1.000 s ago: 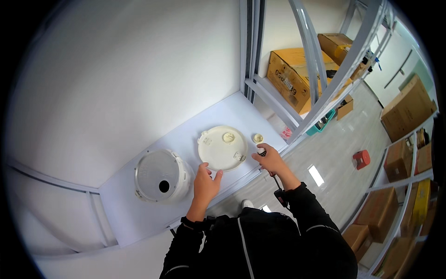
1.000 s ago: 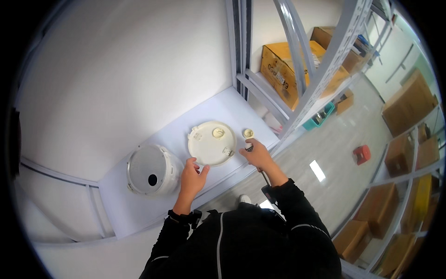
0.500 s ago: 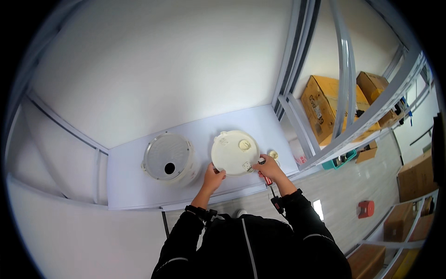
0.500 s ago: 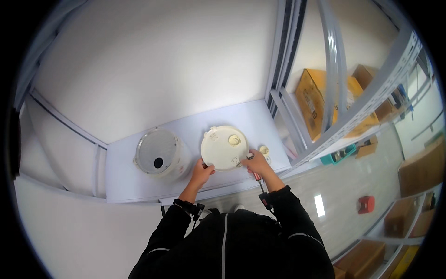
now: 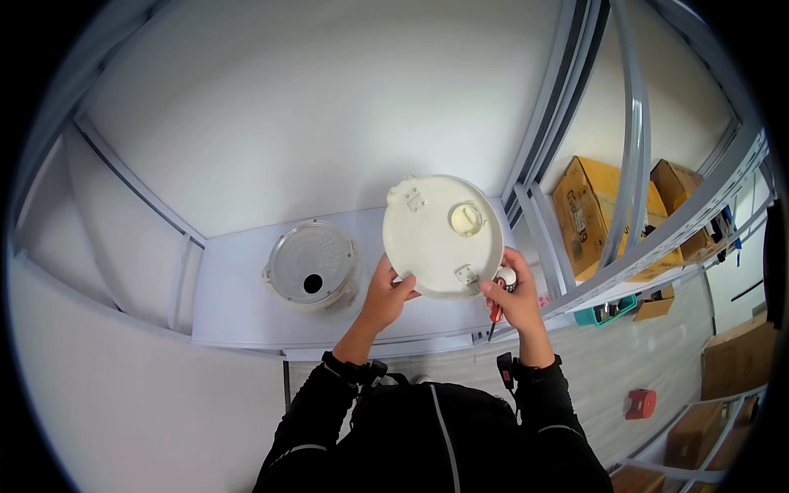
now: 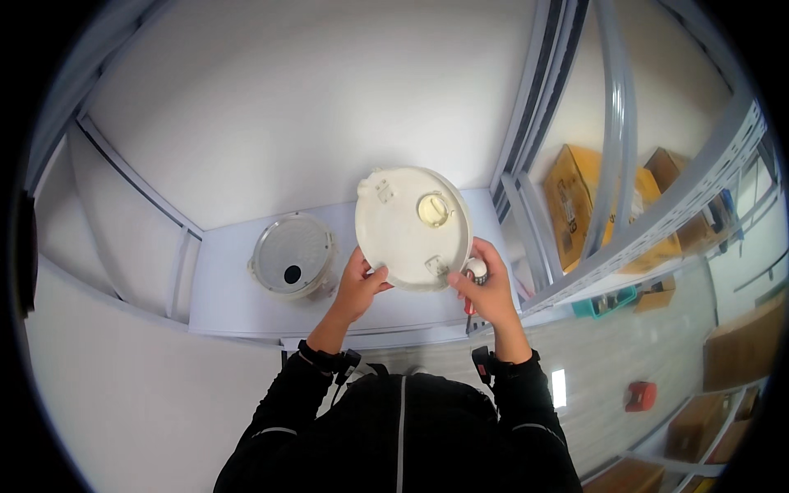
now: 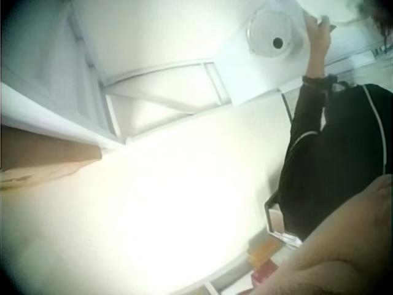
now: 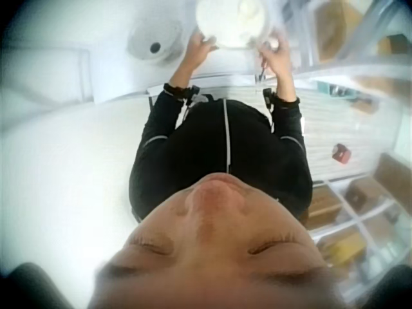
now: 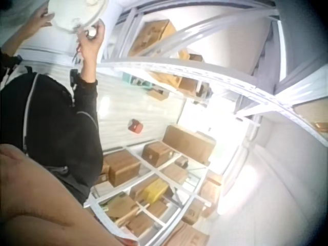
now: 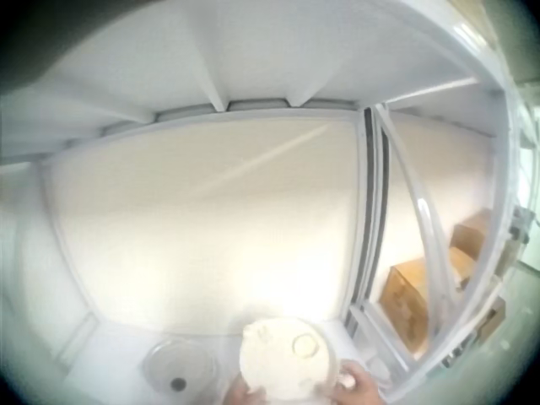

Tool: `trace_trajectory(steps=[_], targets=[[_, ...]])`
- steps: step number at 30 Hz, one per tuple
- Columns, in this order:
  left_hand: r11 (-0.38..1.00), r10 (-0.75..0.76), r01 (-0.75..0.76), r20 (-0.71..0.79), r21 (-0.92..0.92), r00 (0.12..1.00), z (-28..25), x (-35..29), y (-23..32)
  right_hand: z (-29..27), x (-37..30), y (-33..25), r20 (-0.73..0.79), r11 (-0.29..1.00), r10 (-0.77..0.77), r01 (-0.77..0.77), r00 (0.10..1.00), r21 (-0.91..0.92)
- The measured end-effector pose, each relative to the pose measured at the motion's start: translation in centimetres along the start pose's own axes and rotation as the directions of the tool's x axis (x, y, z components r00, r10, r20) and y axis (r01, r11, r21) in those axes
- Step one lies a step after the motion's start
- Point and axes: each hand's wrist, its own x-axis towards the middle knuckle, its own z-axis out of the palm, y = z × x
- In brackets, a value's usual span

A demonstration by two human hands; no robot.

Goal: The person uses a screwdriver to tighten screws on a circular white plastic light fixture cover. They then attach a white plastic mounting bracket to the cover and secure it with additional screws. The person handles the fixture parts and screwdriver throughout the process.

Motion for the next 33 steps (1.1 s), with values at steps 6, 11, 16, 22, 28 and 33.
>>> trace_trajectory(steps=[6, 11, 16, 22, 28, 33], targets=[[0.999, 0.053, -0.053, -0.021, 0.013, 0.998, 1.2, -0.4, 0.2, -0.4, -0.7, -0.2, 0.276, 0.946, -0.161, 0.068, 0.948, 0.318], [0.997, 0.074, -0.073, -0.058, 0.022, 0.996, 1.3, -0.4, 0.2, 0.5, -0.4, 0.6, 0.222, 0.88, -0.078, -0.038, 0.972, 0.474], [0.989, 0.144, -0.145, -0.105, -0.002, 0.984, 1.2, -0.4, 0.5, 1.3, 0.5, 0.8, 0.118, 0.861, 0.1, -0.145, 0.988, 0.488], [0.982, 0.187, -0.178, -0.154, 0.068, 0.97, 0.7, -0.3, -0.1, 1.9, 0.5, -0.5, 0.148, 0.793, 0.298, -0.33, 0.943, 0.512], [0.971, 0.208, -0.174, -0.22, 0.165, 0.953, 0.3, -0.2, -1.5, 2.7, 0.2, -0.3, 0.215, 0.864, 0.332, -0.387, 0.919, 0.321], [0.963, 0.233, -0.185, -0.262, 0.196, 0.937, 0.9, -0.5, -0.7, 3.5, 0.1, 1.0, 0.248, 0.992, 0.123, -0.128, 0.961, 0.003]])
